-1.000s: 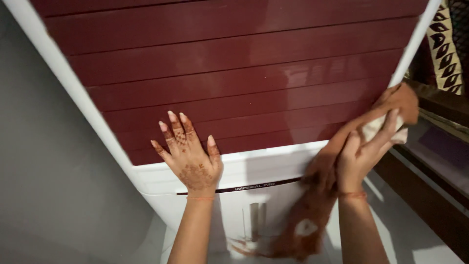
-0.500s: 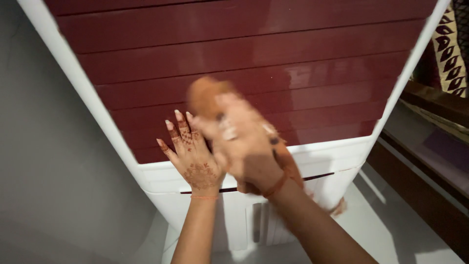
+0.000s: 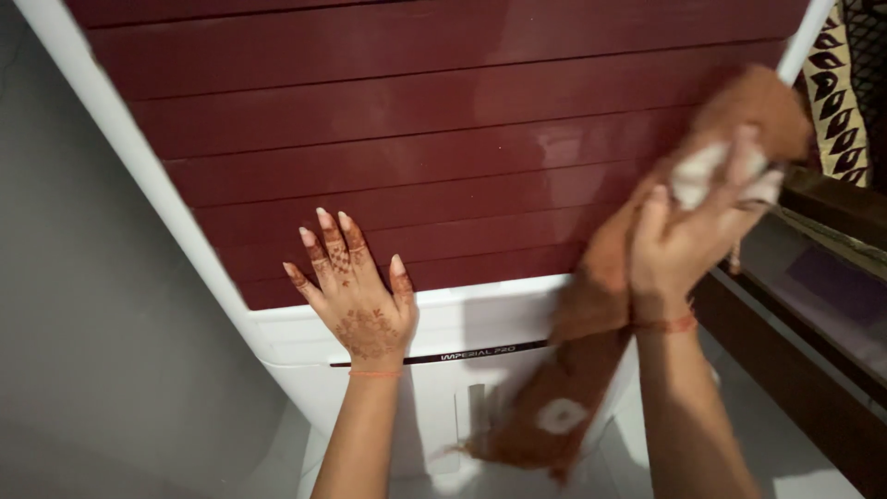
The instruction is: The person wipes the maroon front panel and white frame of an air cooler using a brown cloth. They systematically clean the horizontal slats and the lower white section of the appliance.
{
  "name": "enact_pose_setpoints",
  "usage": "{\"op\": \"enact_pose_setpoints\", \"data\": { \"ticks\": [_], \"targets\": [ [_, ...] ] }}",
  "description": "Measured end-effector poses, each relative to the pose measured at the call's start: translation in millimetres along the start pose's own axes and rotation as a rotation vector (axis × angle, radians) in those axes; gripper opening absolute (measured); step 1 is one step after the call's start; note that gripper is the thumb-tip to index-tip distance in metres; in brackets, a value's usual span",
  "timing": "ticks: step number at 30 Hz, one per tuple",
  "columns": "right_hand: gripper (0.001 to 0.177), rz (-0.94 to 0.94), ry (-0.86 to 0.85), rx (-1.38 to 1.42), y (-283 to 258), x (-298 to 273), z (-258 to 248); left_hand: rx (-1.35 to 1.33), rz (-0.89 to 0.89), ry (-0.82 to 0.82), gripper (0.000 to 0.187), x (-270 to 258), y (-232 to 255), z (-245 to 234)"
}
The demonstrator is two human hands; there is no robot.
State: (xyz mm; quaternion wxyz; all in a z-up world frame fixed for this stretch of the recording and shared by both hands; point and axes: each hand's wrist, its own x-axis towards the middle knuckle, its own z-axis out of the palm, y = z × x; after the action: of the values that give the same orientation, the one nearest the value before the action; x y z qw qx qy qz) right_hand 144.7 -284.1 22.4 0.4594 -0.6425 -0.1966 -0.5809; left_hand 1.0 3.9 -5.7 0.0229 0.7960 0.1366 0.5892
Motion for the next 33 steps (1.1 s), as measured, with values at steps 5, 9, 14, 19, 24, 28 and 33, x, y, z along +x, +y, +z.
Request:
{"op": "enact_pose_setpoints", "data": {
  "ticks": [5,9,14,19,24,28,33],
  "targets": [
    [0.094,-0.187,-0.02,-0.078,-15.2,-21.8,-1.0,-0.013,0.007,0.006,0.067,0.7,0.2,-0.4],
    [0.092,-0.197,-0.056,-0.203,-20.5,11.2,-4.2,-0.016,0.01,0.012,0.066,0.0,0.3,-1.7],
    [0.077,-0.003,0.002,0.036,-24.8,58.1,20.9,-0.021,0.014,0.024,0.064,2.1,1.4,-2.9],
    [0.081,-0.355,-0.044,-0.026,-118.6,53.5,83.0,-0.028,0.015,-0.005,0.066,0.4,-0.3,-1.5],
    [0.078,-0.485,-0.173,0.119,-227.5,20.5,98.3,-0.164,0.035,0.021,0.082,-47.3,-12.9,8.9],
    [0.068,-0.601,-0.482,0.28,-244.1,-10.3,107.0,-0.174,-0.085,-0.056,0.072,-138.5,-21.5,6.6],
    [0.056,-0.996,-0.574,0.167,-247.1,-75.5,114.7,-0.16,-0.079,-0.342,0.066,-207.7,-32.1,20.3]
  ]
}}
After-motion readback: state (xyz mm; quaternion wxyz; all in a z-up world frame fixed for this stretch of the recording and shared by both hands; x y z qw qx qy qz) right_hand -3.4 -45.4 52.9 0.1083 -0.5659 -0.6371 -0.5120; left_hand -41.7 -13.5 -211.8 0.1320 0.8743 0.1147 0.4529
